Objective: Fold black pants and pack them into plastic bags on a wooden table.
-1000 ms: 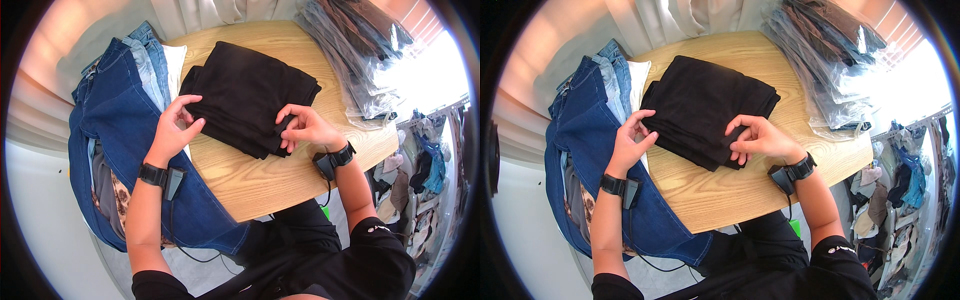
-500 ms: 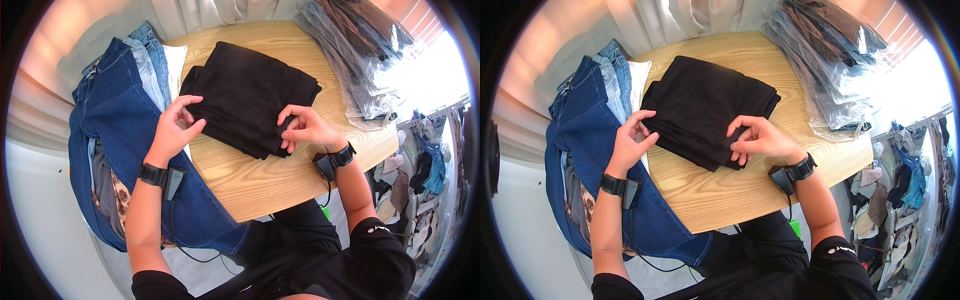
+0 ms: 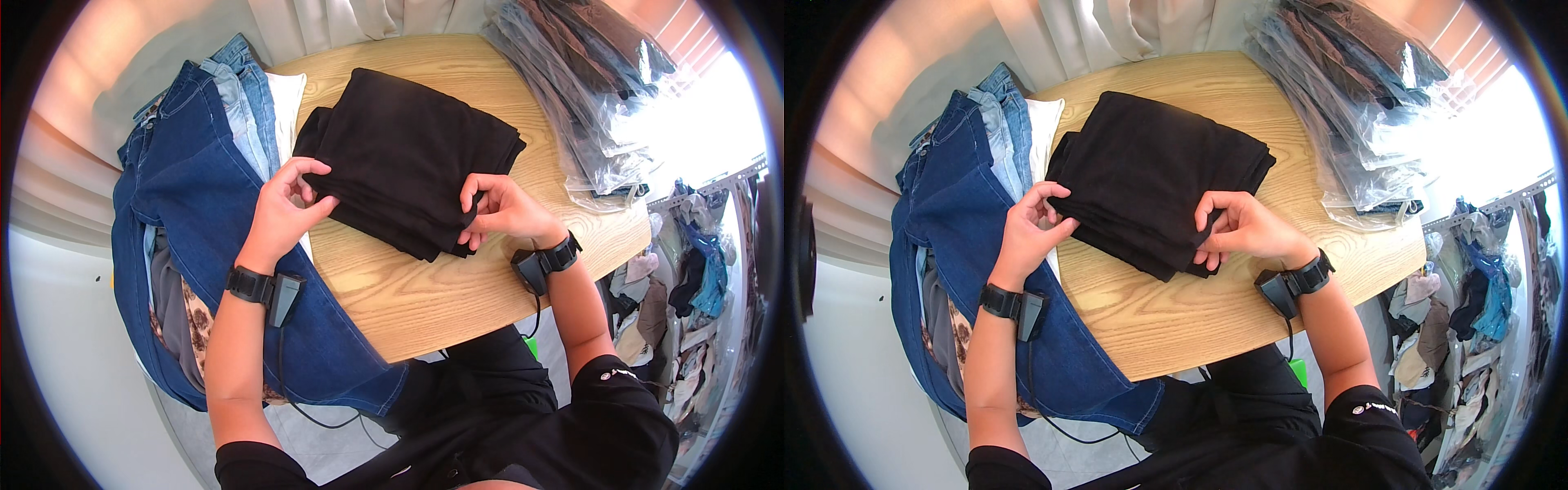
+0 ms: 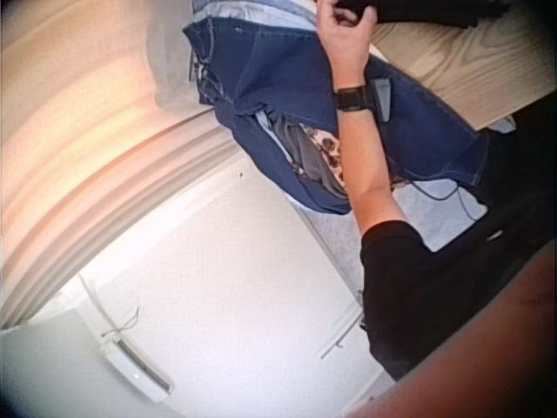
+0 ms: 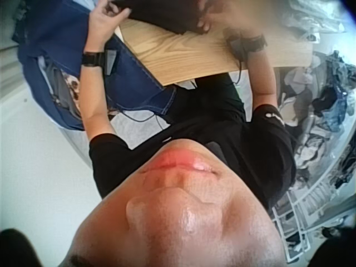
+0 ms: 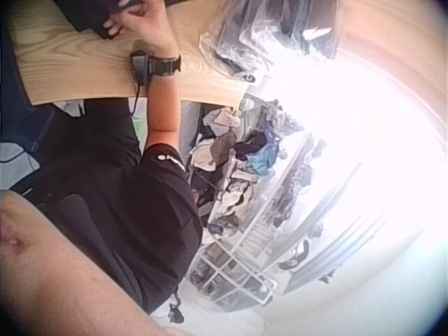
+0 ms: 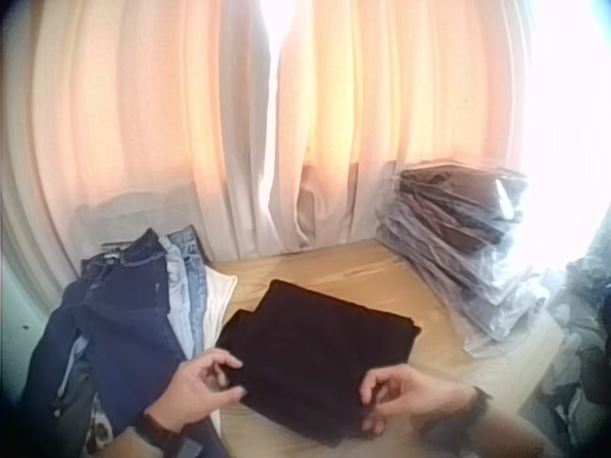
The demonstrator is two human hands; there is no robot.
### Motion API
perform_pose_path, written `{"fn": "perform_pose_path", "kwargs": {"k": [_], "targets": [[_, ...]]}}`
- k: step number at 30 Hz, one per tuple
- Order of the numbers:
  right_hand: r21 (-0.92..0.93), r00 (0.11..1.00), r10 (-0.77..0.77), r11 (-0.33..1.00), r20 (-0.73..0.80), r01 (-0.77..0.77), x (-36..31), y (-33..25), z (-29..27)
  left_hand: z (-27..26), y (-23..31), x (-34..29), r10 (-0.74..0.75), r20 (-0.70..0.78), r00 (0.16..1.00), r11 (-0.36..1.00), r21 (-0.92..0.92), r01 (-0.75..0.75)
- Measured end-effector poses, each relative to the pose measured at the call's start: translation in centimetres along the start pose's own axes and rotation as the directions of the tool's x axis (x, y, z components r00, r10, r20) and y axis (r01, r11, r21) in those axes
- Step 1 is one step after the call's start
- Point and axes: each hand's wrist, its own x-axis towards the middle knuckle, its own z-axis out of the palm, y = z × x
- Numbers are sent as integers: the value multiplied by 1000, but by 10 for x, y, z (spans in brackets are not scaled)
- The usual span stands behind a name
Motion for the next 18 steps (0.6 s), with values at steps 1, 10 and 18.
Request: {"fn": "perform_pose_path", "kwargs": {"k": [1, 10, 18], "targets": [[-4, 1000, 0, 1000, 1, 0, 0, 1, -1, 1, 0, 0, 0, 0, 1000, 1000, -1, 0], [32, 999, -29, 999, 21, 28, -1, 3, 0, 0, -2, 0, 4, 2, 1000, 999, -43, -4], [27, 1000, -13, 1000, 18, 13, -1, 4, -1, 6, 8, -1, 34, 51, 998, 988, -151, -26]]}}
